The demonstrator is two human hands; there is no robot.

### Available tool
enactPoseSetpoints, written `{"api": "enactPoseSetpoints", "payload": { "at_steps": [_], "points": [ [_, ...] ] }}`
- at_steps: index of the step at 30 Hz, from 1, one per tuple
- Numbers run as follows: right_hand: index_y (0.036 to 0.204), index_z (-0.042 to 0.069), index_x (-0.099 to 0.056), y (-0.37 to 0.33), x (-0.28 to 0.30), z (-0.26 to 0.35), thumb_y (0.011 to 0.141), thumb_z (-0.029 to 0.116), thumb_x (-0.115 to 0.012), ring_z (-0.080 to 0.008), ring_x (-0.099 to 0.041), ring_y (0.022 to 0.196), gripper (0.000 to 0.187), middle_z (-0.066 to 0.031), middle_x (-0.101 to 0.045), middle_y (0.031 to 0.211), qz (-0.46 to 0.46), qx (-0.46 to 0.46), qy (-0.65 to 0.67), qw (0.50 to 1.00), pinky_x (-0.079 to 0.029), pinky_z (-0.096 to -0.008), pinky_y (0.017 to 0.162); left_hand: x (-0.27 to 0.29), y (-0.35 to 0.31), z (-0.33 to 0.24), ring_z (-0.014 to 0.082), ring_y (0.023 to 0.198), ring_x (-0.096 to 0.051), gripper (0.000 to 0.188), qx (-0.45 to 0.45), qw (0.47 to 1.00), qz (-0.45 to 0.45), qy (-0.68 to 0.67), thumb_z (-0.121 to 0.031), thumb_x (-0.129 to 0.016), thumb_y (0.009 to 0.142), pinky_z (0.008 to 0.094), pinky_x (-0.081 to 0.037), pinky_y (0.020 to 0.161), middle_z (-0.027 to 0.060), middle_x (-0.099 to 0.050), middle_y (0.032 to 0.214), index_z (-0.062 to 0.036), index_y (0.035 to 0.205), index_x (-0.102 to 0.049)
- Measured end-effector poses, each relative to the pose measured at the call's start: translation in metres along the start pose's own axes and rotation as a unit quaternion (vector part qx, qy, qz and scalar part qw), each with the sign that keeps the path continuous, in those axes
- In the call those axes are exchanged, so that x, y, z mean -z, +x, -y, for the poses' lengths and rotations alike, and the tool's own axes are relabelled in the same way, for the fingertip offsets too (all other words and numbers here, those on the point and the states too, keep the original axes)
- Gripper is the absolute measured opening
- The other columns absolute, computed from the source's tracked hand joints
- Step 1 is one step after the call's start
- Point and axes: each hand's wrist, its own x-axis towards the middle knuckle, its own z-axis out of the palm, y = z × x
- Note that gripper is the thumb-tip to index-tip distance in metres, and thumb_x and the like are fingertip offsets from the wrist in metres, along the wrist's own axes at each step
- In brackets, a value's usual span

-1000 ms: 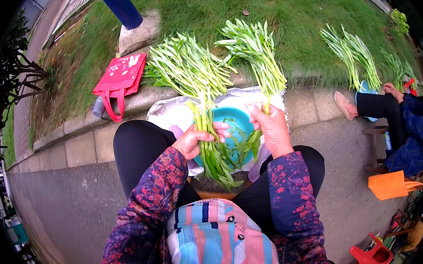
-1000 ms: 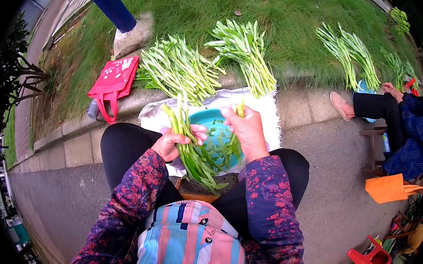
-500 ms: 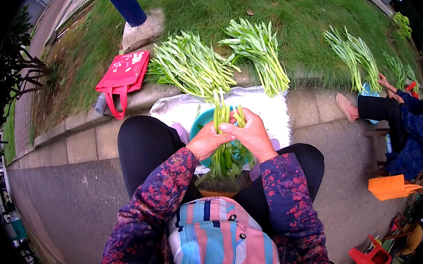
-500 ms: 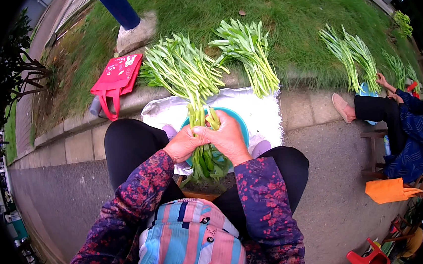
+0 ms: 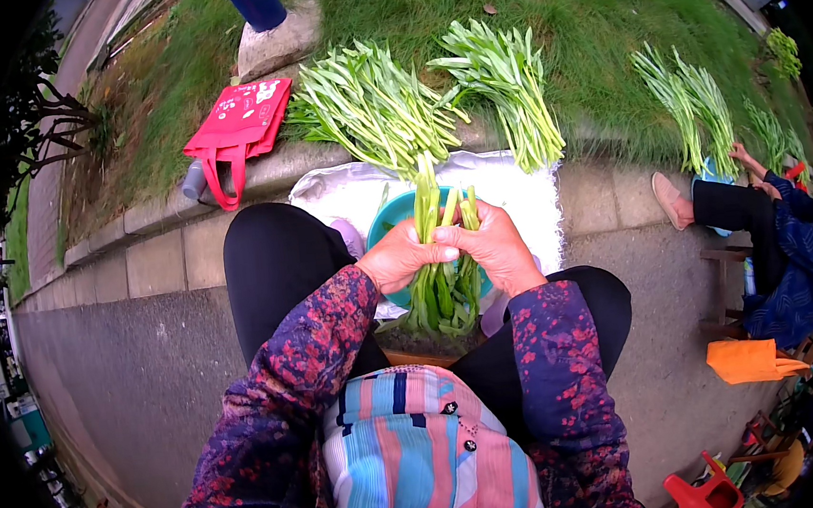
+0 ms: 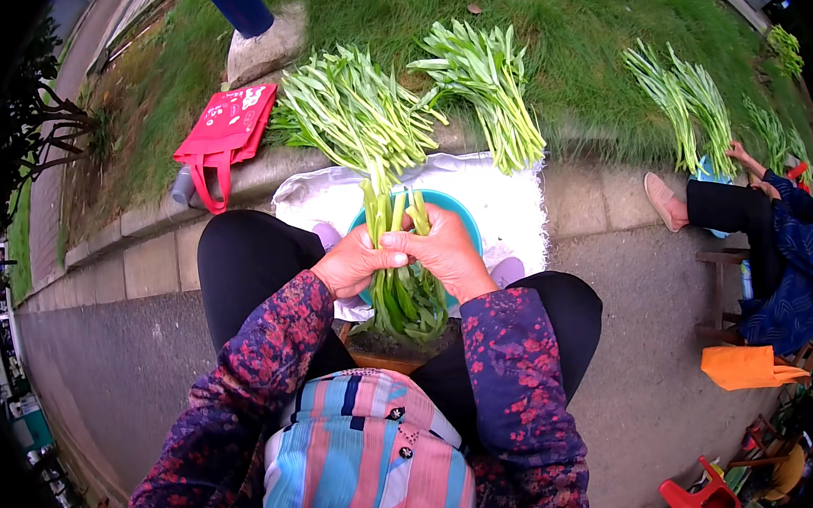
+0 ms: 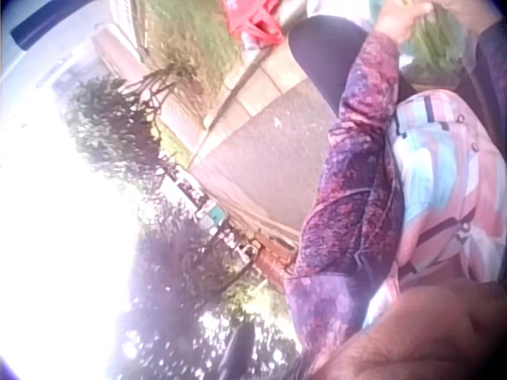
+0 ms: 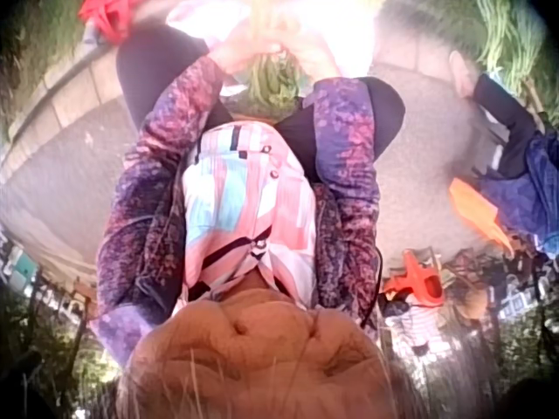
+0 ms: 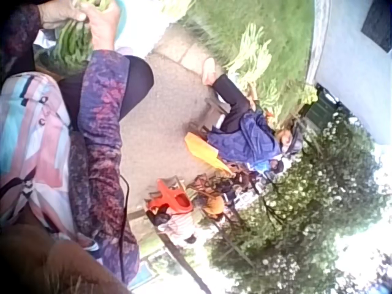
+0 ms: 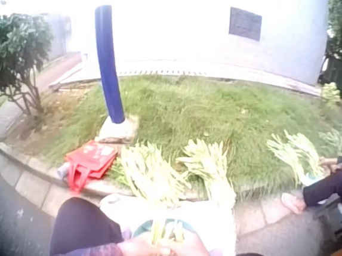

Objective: The person picks through bunches of leafy green vegetables by hand, snapping off the stems and placing the leaves into a blue plastic bowl.

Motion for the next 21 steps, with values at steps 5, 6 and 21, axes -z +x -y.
{"api": "enactPoseSetpoints", "payload": {
  "at_steps": [5,6,21],
  "points": [
    [0.096,0.004,-0.061,0.0000,0.0059,-0.0031,0.077,0.012,-0.075,-0.0055,-0.054,0.067,0.024,0.0019,-0.059,0.080,-0.005,-0.029,-0.004,1.000,-0.045,-0.0207,0.057,0.0043,0.0004,0.0038,0.0145,0.098,-0.057,0.045,0.008,1.000,0.010,-0.001,-0.011,-0.073,0.078,0.0306,-0.044,0.089,0.0031,-0.059,0.104,-0.0038,0.118,-0.054],
    [0.095,0.004,-0.061,-0.0001,0.0058,-0.0020,0.077,0.012,-0.075,-0.0053,-0.054,0.065,0.024,0.0023,-0.059,0.079,-0.008,-0.039,-0.007,0.999,-0.044,-0.0204,0.055,0.0049,0.0003,0.0035,0.0147,0.097,-0.057,0.043,0.011,1.000,0.013,0.001,-0.012,-0.073,0.078,0.0307,-0.044,0.089,0.0033,-0.060,0.104,-0.0037,0.117,-0.055],
    [0.088,0.005,-0.060,0.0004,0.0061,0.0051,0.079,0.013,-0.074,-0.0072,-0.050,0.056,0.019,0.0012,-0.057,0.072,-0.022,-0.061,0.000,0.998,-0.042,-0.0223,0.051,0.0053,0.0000,-0.0012,0.0150,0.094,-0.058,0.030,0.011,1.000,0.021,0.021,-0.013,-0.067,0.084,0.0297,-0.044,0.088,0.0042,-0.061,0.098,-0.0030,0.111,-0.058]
  ]
}}
